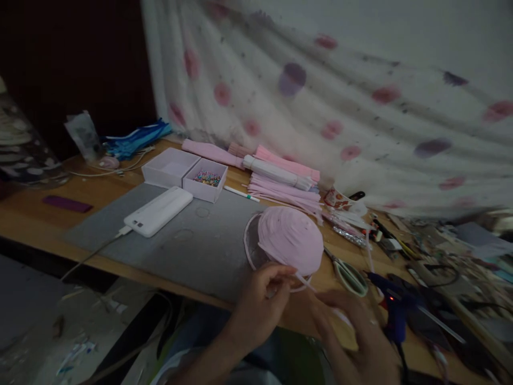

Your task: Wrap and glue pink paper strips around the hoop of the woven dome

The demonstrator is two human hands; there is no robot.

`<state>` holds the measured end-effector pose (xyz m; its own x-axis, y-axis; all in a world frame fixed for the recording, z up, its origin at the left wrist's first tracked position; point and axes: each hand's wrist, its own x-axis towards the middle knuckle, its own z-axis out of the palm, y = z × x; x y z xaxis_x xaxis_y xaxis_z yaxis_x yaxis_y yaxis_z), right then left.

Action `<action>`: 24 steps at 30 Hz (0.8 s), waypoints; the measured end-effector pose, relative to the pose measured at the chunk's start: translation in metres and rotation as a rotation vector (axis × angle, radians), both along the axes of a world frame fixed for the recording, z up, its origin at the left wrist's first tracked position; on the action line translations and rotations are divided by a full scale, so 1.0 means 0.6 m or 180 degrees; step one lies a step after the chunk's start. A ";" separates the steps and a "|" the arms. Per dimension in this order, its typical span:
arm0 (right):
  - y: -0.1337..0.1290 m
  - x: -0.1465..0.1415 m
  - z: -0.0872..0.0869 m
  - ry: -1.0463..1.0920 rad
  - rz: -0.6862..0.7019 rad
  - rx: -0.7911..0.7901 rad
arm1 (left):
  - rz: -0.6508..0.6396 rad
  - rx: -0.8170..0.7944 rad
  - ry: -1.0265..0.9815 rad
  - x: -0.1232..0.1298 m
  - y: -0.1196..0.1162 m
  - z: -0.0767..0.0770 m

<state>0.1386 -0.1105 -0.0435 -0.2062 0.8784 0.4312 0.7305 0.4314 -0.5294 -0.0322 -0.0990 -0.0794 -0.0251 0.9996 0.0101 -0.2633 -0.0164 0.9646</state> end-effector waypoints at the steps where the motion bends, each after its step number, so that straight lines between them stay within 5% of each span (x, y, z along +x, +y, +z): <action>1: 0.011 -0.016 -0.008 -0.0156 0.0174 0.0154 | 0.0011 0.0117 0.0136 0.000 -0.001 0.001; 5: 0.051 -0.048 -0.040 -0.0305 0.0043 0.0388 | 0.0229 0.0612 0.0923 0.001 -0.004 0.007; 9: 0.059 -0.045 -0.046 -0.0193 0.0122 0.0035 | 0.0252 0.0871 0.1481 -0.011 -0.001 -0.001; 16: 0.061 -0.041 -0.043 0.0237 0.0430 -0.0023 | 0.1055 -0.0175 0.1899 -0.084 0.017 -0.029; 24: 0.064 -0.034 -0.052 0.1154 0.0148 0.0060 | 0.0939 -0.0204 0.1884 -0.097 0.051 -0.032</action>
